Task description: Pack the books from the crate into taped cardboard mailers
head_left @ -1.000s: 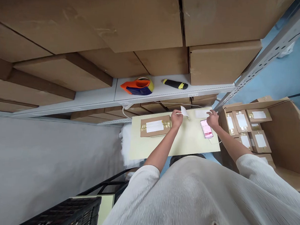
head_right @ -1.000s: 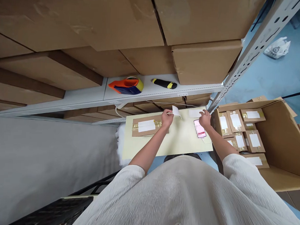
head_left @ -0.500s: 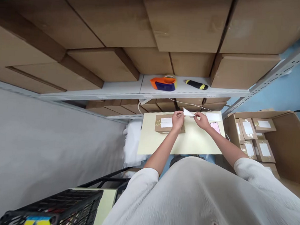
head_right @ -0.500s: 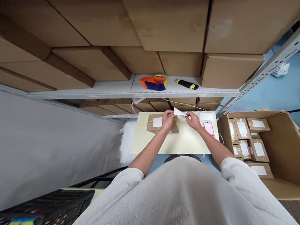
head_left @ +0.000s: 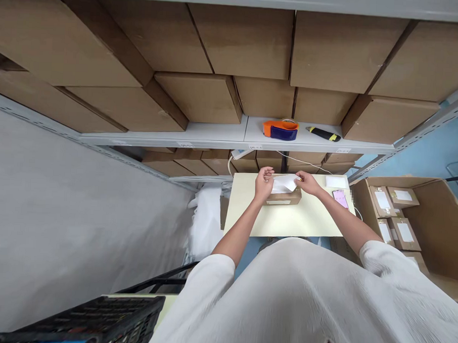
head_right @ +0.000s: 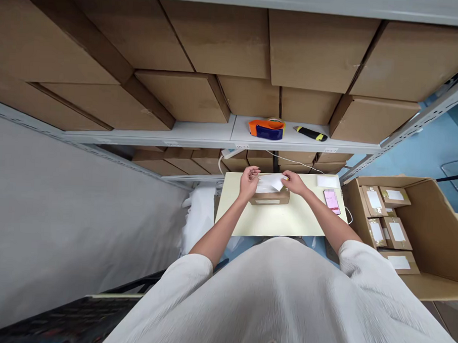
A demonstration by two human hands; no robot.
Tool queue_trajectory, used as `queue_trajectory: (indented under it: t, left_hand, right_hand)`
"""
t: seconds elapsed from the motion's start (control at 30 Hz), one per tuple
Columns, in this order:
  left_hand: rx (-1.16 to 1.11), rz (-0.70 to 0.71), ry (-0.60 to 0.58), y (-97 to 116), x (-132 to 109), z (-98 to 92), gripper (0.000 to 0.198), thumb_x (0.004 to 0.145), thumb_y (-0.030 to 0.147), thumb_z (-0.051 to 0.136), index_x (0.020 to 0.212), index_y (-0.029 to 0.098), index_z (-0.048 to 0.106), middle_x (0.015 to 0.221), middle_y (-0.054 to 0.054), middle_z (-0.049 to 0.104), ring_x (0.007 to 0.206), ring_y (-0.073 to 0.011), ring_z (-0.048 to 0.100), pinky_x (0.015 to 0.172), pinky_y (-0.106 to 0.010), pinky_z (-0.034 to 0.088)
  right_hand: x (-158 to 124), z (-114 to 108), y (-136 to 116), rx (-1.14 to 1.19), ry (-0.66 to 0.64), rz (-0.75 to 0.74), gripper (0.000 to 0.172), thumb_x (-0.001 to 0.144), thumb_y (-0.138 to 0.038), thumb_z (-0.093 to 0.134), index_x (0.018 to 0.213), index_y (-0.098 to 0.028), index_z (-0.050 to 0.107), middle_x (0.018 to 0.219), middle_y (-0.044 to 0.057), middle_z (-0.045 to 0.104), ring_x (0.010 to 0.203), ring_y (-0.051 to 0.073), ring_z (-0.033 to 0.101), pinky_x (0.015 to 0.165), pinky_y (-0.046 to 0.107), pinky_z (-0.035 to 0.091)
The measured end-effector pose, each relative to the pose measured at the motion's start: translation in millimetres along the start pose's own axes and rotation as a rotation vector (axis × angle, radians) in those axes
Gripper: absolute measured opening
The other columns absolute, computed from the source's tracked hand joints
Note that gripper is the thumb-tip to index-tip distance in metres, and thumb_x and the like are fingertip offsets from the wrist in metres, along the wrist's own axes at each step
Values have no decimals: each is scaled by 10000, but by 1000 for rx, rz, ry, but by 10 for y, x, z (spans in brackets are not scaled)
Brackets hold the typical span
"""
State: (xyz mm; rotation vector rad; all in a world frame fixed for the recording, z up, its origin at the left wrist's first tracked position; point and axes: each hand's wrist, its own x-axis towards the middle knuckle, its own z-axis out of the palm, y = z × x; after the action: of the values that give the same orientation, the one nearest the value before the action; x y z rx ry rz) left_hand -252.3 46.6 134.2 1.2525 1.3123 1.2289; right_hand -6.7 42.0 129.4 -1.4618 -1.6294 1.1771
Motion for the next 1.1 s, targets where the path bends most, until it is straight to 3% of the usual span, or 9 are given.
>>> queue_trajectory:
  t: [0.13,0.23,0.37,0.57,0.7,0.87,1.1]
  left_hand:
    - [15,-12,-63,-40,16,-113,320,812,134,716,1115,235,716,1002,-37,737,925,-173,691,928,-322,566]
    - [33,-69,-47,-112,29,-164,247,826,172,751,1062,238,721,901,-2,707,827,-154,661,881,-303,566]
    - [21,-168,1,-254,26,-238,251,809,164,784,1038,230,706,869,5,708,808,-155,662,869,-303,572]
    - [71,-280,4,-458,-22,-282,342,807,107,774,1116,234,696,843,25,667,803,-156,655,904,-317,558]
    - [156,-261,10,-559,-54,-267,435,822,63,781,1187,253,641,949,25,650,762,-134,614,870,-316,537]
    - [256,-213,-7,-670,-57,-238,413,851,40,766,1131,257,554,1087,15,620,740,-105,566,880,-320,521]
    - [317,-171,-56,-794,-59,-182,418,846,6,727,1111,264,531,1134,-16,609,898,-162,632,903,-330,502]
  right_hand:
    - [-11,124,-31,-29,-22,29,181,821,-387,662,926,-240,662,937,11,734,839,206,642,763,324,543]
    - [-1,181,-21,-41,6,57,226,812,-342,658,1009,-235,690,982,17,738,860,207,658,806,342,573]
    - [57,251,60,-18,107,143,379,791,-319,683,1159,-231,691,913,0,685,820,200,650,816,366,599]
    - [134,407,201,-66,216,209,370,723,-288,714,1085,-251,643,914,6,685,866,216,670,892,410,609]
    - [160,483,247,-118,289,259,365,692,-283,726,1021,-282,566,878,-16,685,863,228,679,904,433,601]
    - [175,520,305,-165,320,285,356,672,-276,703,948,-304,479,819,-44,664,856,234,684,860,415,584]
    - [157,568,348,-287,301,294,304,689,-231,633,914,-307,444,851,-25,653,841,228,653,825,384,551]
